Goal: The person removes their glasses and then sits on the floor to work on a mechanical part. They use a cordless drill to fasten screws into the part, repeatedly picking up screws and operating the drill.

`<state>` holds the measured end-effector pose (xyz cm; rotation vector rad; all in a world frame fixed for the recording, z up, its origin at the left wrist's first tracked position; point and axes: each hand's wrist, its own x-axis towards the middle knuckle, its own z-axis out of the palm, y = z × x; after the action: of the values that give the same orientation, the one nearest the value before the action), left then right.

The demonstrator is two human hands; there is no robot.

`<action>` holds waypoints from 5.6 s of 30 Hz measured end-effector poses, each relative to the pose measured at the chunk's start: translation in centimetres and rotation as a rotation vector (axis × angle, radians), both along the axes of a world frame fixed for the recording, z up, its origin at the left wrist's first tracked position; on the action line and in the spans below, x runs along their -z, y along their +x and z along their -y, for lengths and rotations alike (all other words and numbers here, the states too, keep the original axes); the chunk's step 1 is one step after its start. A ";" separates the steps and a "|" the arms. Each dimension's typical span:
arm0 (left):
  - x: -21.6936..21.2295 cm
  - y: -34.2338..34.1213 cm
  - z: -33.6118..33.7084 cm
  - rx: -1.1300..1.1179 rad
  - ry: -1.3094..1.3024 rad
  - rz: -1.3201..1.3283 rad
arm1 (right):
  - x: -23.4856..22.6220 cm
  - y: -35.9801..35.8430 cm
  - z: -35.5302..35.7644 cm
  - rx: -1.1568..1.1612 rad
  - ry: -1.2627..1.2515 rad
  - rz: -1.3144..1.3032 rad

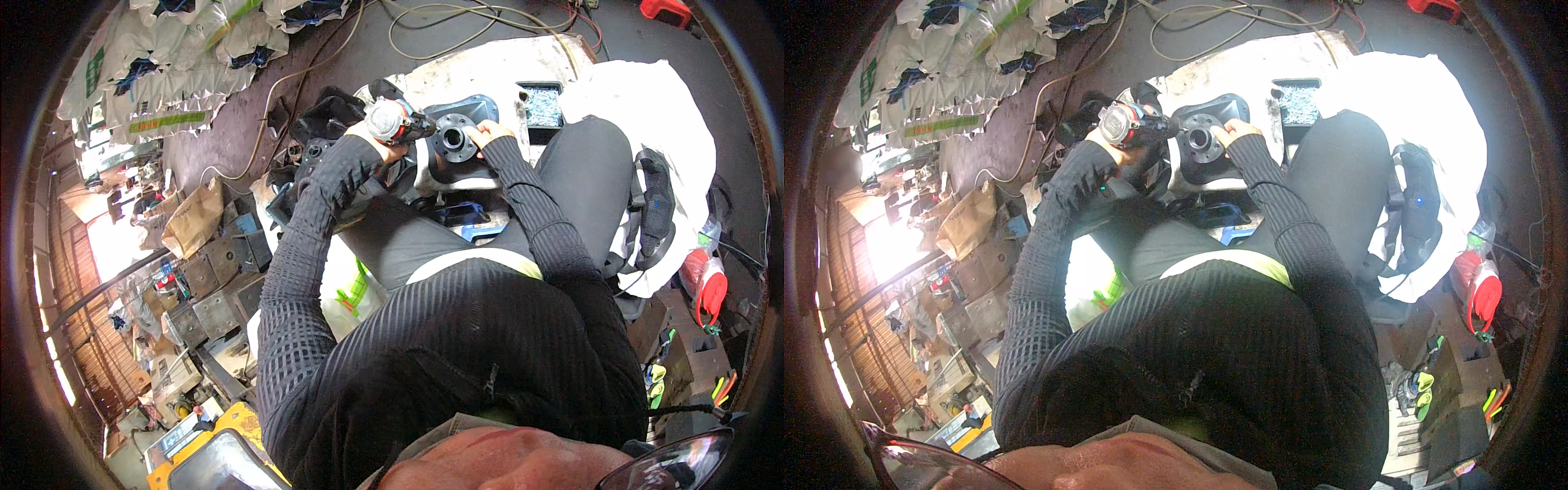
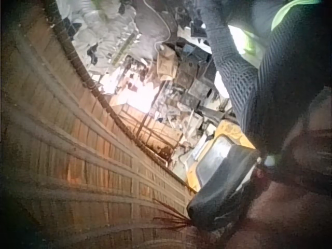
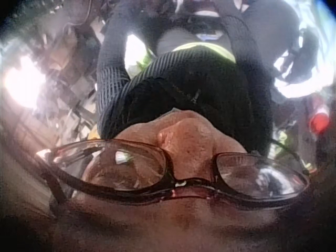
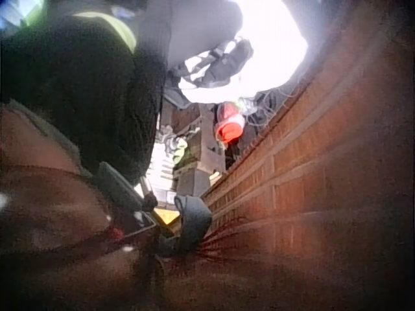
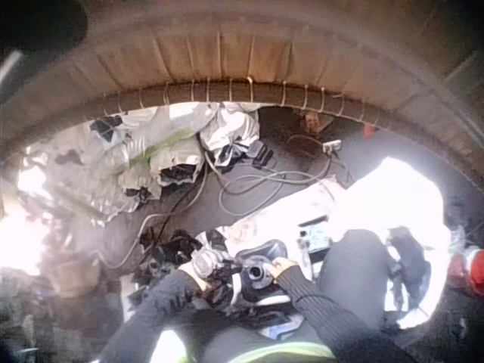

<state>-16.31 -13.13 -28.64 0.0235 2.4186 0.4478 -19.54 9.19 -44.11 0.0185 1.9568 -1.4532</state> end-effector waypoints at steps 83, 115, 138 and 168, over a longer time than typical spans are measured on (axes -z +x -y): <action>-0.5 7.8 -1.4 -0.018 -0.125 0.055 | 0.5 0.3 -1.6 -0.029 -0.047 0.119; -3.5 7.3 -0.6 -0.884 0.577 -0.021 | -4.3 0.4 0.5 -0.447 0.059 -1.026; -3.1 7.2 -1.4 -0.532 0.276 0.087 | -2.5 0.8 1.9 -0.586 0.108 -1.078; -3.0 5.1 -2.6 0.106 -0.183 0.103 | 0.4 -0.3 -2.2 -0.052 0.100 -0.245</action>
<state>-11.21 -10.56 -25.61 0.0472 2.3347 0.1737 -19.83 11.43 -44.47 -0.1722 2.2088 -1.3754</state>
